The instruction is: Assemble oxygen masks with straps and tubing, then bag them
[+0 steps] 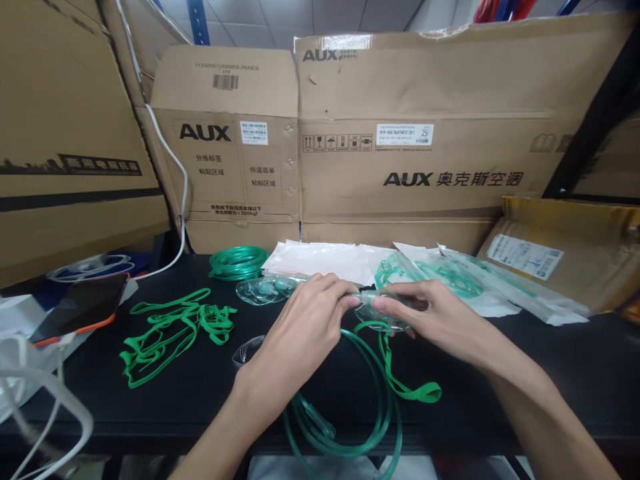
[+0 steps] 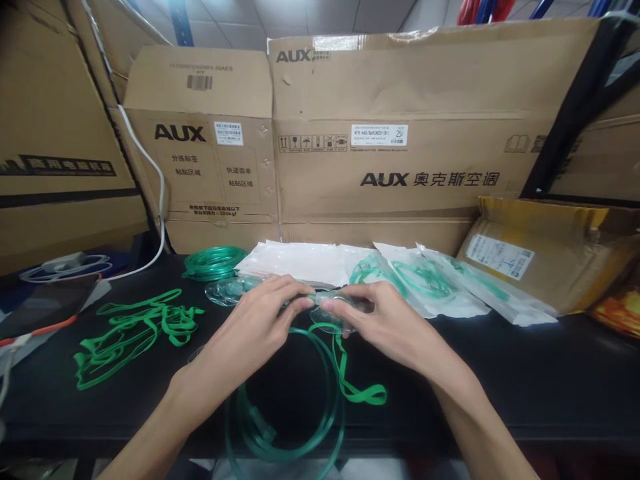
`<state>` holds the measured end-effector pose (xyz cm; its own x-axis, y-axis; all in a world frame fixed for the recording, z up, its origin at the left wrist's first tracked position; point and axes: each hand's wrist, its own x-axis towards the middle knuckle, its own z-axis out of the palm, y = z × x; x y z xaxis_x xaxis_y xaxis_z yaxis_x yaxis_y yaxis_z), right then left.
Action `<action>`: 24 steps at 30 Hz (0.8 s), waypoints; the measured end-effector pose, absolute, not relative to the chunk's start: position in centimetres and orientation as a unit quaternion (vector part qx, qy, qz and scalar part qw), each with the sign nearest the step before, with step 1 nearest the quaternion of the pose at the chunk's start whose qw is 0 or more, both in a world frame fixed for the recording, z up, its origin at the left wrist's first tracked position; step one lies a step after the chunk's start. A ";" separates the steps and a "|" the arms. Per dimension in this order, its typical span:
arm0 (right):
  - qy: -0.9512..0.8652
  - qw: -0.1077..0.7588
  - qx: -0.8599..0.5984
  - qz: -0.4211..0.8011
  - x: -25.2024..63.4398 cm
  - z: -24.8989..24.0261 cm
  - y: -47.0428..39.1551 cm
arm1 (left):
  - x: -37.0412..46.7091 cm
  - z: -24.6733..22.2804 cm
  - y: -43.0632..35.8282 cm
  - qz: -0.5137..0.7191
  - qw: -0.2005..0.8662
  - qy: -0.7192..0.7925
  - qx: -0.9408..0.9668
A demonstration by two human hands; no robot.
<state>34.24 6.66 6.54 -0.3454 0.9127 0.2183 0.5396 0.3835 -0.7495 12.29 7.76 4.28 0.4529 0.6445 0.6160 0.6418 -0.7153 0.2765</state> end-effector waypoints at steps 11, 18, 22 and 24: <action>-0.785 0.299 -0.486 0.240 34.8 6.6 6.4 | 12.4 4.6 7.7 0.369 -0.013 0.366 0.854; -0.796 0.313 -0.482 0.191 34.8 6.7 6.5 | 12.9 4.6 7.3 0.349 -0.053 0.377 0.857; -0.793 0.343 -0.481 0.150 34.3 6.5 6.5 | 12.8 4.7 7.3 0.354 -0.053 0.379 0.853; -0.794 0.359 -0.477 0.116 34.2 6.3 6.5 | 12.7 4.7 7.4 0.359 -0.050 0.378 0.852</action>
<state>34.16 6.45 6.34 -0.2882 0.8405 0.4588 0.6740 0.5183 -0.5263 12.69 7.42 4.73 0.4561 0.6077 0.6501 0.6795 -0.7096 0.1866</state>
